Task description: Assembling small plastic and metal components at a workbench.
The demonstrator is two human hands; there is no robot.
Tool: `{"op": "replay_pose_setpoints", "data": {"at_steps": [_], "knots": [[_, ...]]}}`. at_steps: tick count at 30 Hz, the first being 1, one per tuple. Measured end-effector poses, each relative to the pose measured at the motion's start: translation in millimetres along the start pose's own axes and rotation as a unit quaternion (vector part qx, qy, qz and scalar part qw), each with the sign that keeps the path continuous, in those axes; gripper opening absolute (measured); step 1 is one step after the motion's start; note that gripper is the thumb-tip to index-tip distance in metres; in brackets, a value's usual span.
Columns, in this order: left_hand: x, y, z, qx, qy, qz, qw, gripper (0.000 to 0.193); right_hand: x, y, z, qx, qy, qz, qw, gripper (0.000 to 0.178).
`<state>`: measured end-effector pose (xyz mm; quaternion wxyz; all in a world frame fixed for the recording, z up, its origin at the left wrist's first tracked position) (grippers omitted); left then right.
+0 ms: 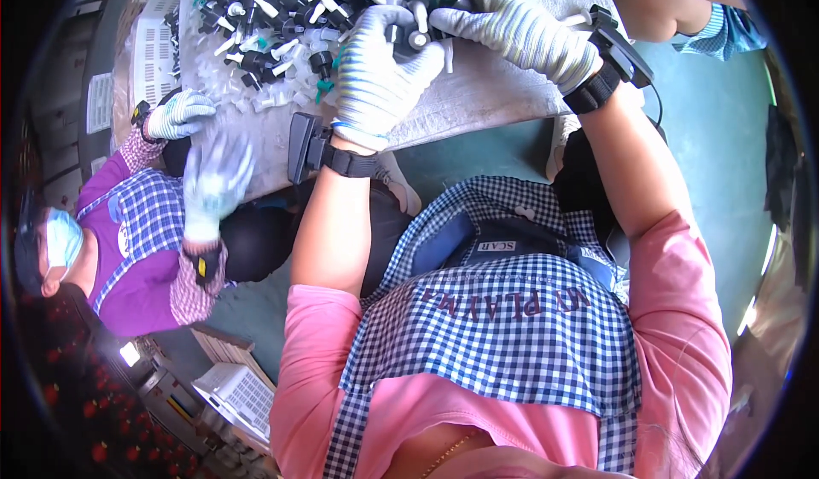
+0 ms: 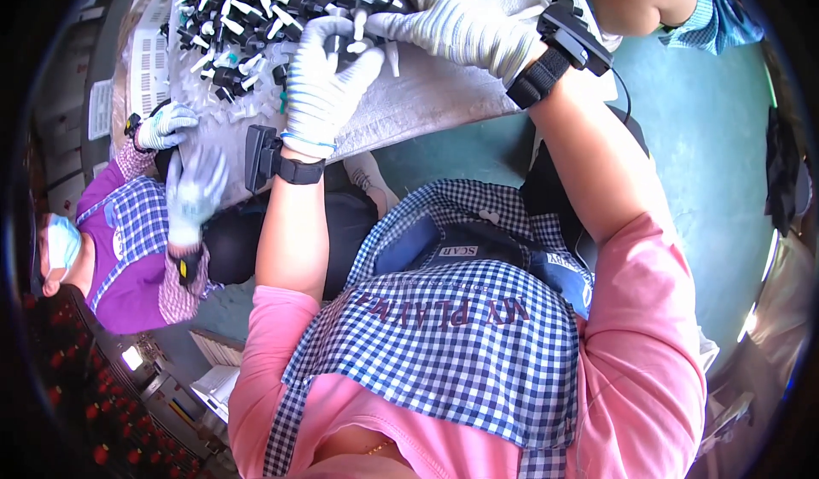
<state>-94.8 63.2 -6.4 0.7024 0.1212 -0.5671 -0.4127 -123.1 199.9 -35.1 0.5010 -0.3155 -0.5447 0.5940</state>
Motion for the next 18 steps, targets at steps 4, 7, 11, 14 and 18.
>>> {"op": "replay_pose_setpoints", "data": {"at_steps": [4, 7, 11, 14, 18], "knots": [[-1.6, -11.2, -4.8, 0.032, 0.012, -0.157, 0.987, 0.045, 0.3, -45.0, -6.6, 0.007, -0.009, -0.007, 1.000, 0.028], [12.4, 8.9, -3.7, -0.040, 0.062, -0.145, 0.987, 0.048, 0.1, -68.7, -9.6, 0.113, 0.027, -0.087, 0.989, 0.025], [29.7, 24.6, -6.0, -0.057, 0.088, -0.167, 0.980, 0.050, -6.8, -93.9, -8.5, 0.150, 0.030, -0.100, 0.983, 0.026], [34.5, 27.8, -7.6, -0.080, 0.107, -0.162, 0.978, 0.051, -11.8, -89.0, -6.5, 0.106, 0.000, 0.063, 0.992, 0.026], [39.4, 28.6, -12.5, -0.114, 0.143, -0.041, 0.982, 0.053, -6.2, -109.0, -9.0, 0.196, 0.045, -0.108, 0.974, 0.027]]}}
Point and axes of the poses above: each hand's wrist, its own z-axis towards the middle knuckle, its own x-axis out of the back of the hand, y = z × x, the point moved 10 cm from there along z, towards the middle knuckle, and after that the axes turned 11 degrees about z, right-handed, at the moved point
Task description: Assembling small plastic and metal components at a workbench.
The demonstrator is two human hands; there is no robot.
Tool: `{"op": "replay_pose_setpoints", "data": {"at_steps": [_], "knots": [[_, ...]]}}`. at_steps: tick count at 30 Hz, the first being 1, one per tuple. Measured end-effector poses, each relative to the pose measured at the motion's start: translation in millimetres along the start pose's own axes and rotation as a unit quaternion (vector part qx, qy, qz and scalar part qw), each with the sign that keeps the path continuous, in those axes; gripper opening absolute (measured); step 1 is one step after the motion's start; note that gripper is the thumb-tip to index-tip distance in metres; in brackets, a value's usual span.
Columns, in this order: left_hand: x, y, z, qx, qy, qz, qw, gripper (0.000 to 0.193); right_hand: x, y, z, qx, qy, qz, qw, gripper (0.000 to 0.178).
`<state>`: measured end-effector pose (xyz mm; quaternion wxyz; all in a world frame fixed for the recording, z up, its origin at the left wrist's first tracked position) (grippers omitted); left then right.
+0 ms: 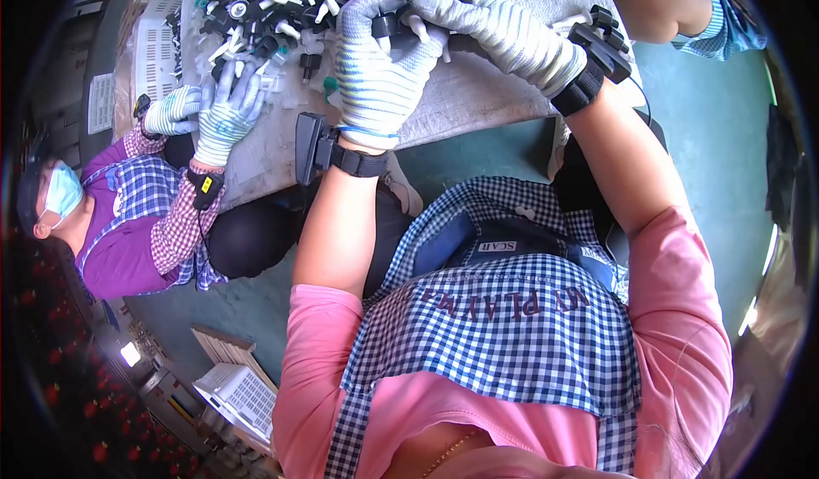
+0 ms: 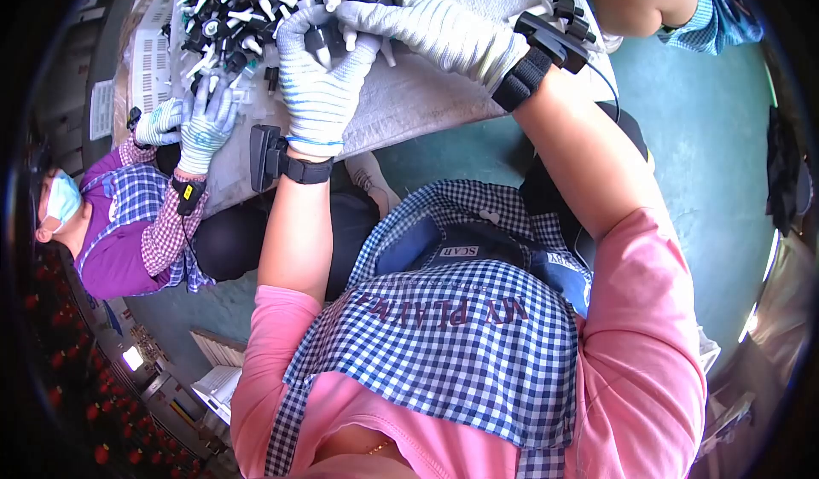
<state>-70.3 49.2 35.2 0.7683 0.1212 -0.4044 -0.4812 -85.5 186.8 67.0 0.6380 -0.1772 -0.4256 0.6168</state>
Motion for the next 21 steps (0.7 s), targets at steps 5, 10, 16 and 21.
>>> {"op": "replay_pose_setpoints", "data": {"at_steps": [5, 10, 16, 21], "knots": [[-5.5, 4.6, 1.2, -0.008, 0.032, -0.103, 0.994, 0.067, 3.1, -2.9, -2.6, -0.051, 0.029, -0.030, 0.998, 0.029], [-5.4, -15.0, 5.2, 0.027, 0.024, -0.181, 0.983, 0.071, 7.1, 5.5, -6.5, -0.072, 0.101, -0.107, 0.987, 0.027], [-11.7, -32.4, 8.4, 0.129, -0.001, -0.195, 0.972, 0.077, -72.8, 94.1, -27.3, -0.213, 0.110, 0.598, 0.765, 0.036], [-12.9, -42.1, 11.7, 0.129, -0.019, -0.146, 0.981, 0.077, -78.1, 105.6, -27.5, -0.241, 0.115, 0.560, 0.784, 0.037]]}}
Point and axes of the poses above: each hand's wrist, its own z-axis towards the middle knuckle, its own x-axis out of the back of the hand, y = z × x, the point moved 10 cm from there along z, towards the middle knuckle, and after that the axes turned 11 degrees about z, right-handed, at the moved point
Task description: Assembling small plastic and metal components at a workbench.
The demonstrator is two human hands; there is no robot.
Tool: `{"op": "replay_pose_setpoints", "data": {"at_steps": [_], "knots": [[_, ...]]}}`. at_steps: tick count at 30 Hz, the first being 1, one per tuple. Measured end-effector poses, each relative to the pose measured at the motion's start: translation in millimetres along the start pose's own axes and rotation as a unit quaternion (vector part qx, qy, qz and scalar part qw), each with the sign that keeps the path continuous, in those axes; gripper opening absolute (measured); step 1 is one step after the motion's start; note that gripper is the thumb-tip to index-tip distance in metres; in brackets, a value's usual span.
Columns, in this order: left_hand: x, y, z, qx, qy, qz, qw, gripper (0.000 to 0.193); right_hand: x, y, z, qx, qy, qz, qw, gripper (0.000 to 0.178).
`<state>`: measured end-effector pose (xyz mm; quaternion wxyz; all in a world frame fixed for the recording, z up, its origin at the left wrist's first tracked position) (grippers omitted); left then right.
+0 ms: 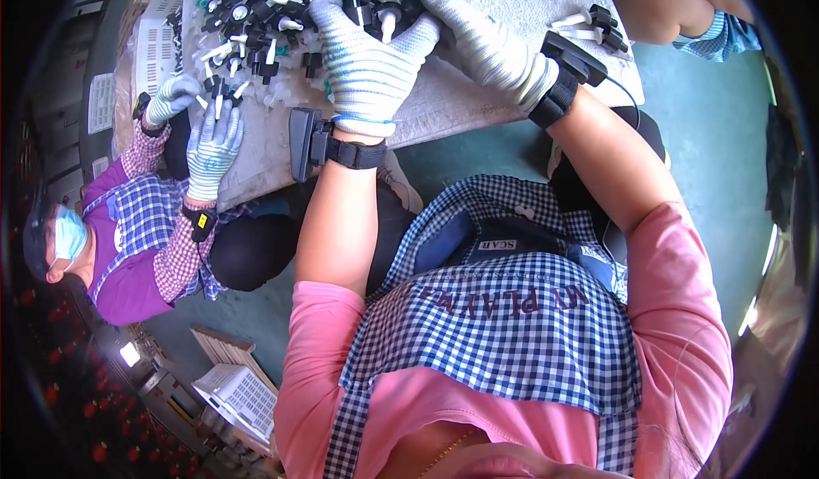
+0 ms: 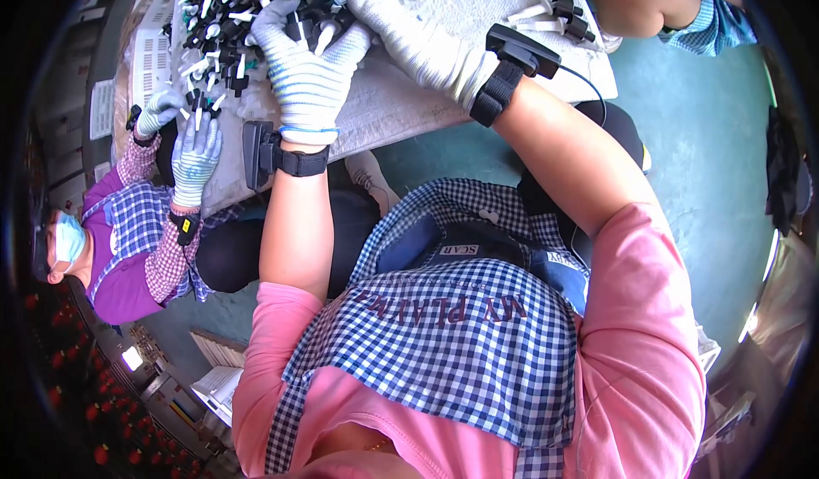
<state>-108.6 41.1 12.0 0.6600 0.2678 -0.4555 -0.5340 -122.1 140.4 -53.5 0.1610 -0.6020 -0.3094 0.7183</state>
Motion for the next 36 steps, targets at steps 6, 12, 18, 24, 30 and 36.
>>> {"op": "replay_pose_setpoints", "data": {"at_steps": [6, 12, 18, 24, 30, 36], "knots": [[-0.4, -2.5, -1.7, -0.001, 0.005, 0.090, 0.996, 0.066, -12.7, -21.4, -2.5, 0.181, -0.076, -0.218, 0.956, 0.032], [3.8, 20.8, -2.9, -0.084, 0.065, 0.172, 0.979, 0.060, -23.9, -5.6, 2.2, 0.013, -0.036, 0.134, 0.990, 0.033], [-2.1, 24.5, 5.4, -0.092, 0.067, 0.088, 0.990, 0.060, -13.4, -16.2, 10.9, 0.015, 0.029, 0.346, 0.938, 0.011], [-7.1, 34.9, 5.1, -0.139, 0.054, 0.132, 0.980, 0.072, -18.2, -30.3, 9.0, 0.027, 0.023, 0.348, 0.937, 0.013], [-13.9, 27.7, 9.5, -0.100, 0.014, 0.048, 0.994, 0.085, -16.1, -37.3, 13.5, 0.067, -0.011, 0.255, 0.965, 0.013], [-10.4, 3.0, 14.9, 0.045, -0.041, -0.071, 0.996, 0.084, -12.1, -38.0, 6.8, 0.128, -0.009, 0.121, 0.984, 0.023]]}}
Point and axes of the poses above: each hand's wrist, its own z-axis towards the middle knuckle, its own x-axis out of the back of the hand, y = z × x, the point moved 10 cm from there along z, towards the middle knuckle, and after that the axes turned 11 degrees about z, right-handed, at the moved point
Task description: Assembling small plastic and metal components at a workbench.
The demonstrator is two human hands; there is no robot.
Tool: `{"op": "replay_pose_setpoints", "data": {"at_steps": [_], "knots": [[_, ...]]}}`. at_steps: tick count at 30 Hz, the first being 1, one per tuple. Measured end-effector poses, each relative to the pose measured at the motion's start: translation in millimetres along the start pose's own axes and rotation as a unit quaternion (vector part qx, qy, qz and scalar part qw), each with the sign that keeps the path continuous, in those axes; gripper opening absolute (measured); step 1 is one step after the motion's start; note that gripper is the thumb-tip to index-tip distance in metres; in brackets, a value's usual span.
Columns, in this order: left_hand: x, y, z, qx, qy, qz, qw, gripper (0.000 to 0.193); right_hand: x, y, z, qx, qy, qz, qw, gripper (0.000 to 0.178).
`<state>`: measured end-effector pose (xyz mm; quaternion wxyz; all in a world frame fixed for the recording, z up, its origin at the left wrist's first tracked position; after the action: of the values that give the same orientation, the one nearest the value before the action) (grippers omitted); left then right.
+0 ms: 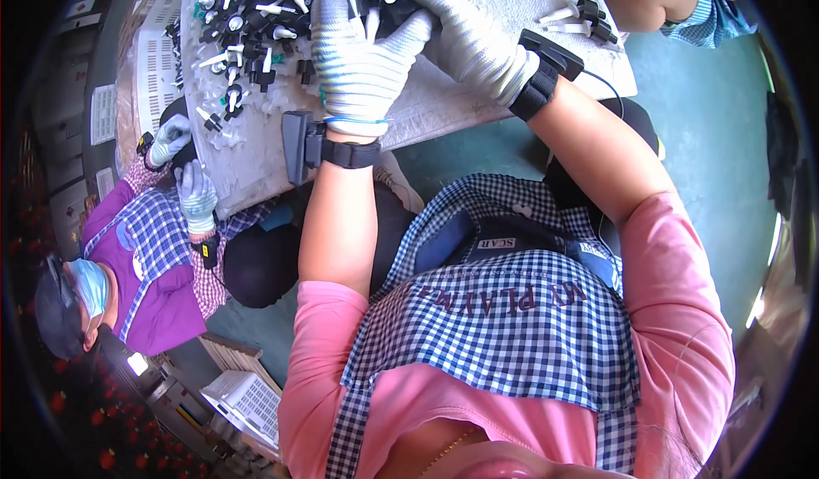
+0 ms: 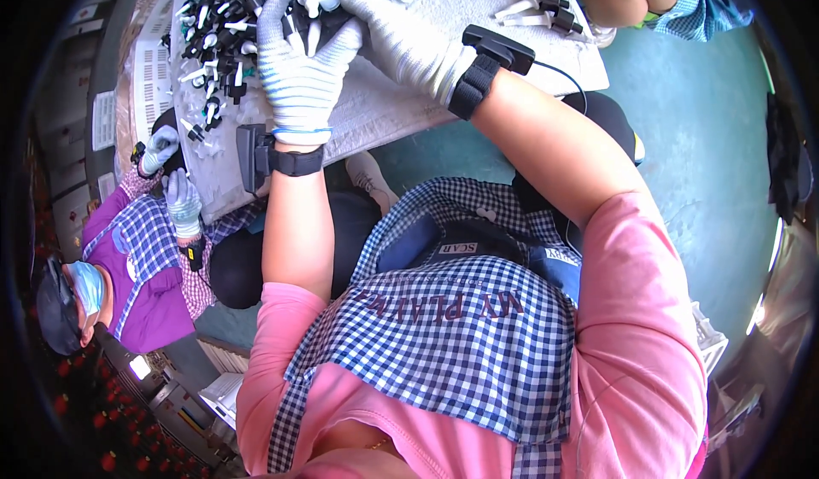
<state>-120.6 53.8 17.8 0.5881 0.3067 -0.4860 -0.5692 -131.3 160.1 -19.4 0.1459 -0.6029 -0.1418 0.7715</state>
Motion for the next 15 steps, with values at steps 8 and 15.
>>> {"op": "replay_pose_setpoints", "data": {"at_steps": [8, 15], "knots": [[17.3, -3.5, -0.8, -0.003, 0.036, 0.060, 0.998, 0.058, -16.6, 30.7, -22.7, -0.177, -0.044, -0.024, 0.983, 0.054], [53.4, 1.0, 0.8, 0.045, 0.090, 0.090, 0.991, 0.057, -22.1, 40.3, -26.4, -0.234, -0.078, 0.090, 0.965, 0.052]]}}
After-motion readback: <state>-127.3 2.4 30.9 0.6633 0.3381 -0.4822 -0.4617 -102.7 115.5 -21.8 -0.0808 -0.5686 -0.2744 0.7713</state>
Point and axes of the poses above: each hand's wrist, its own z-axis towards the middle knuckle, its own x-axis out of the back of the hand, y = z × x, the point moved 10 cm from there along z, towards the middle knuckle, and after that the axes turned 11 degrees about z, right-handed, at the moved point
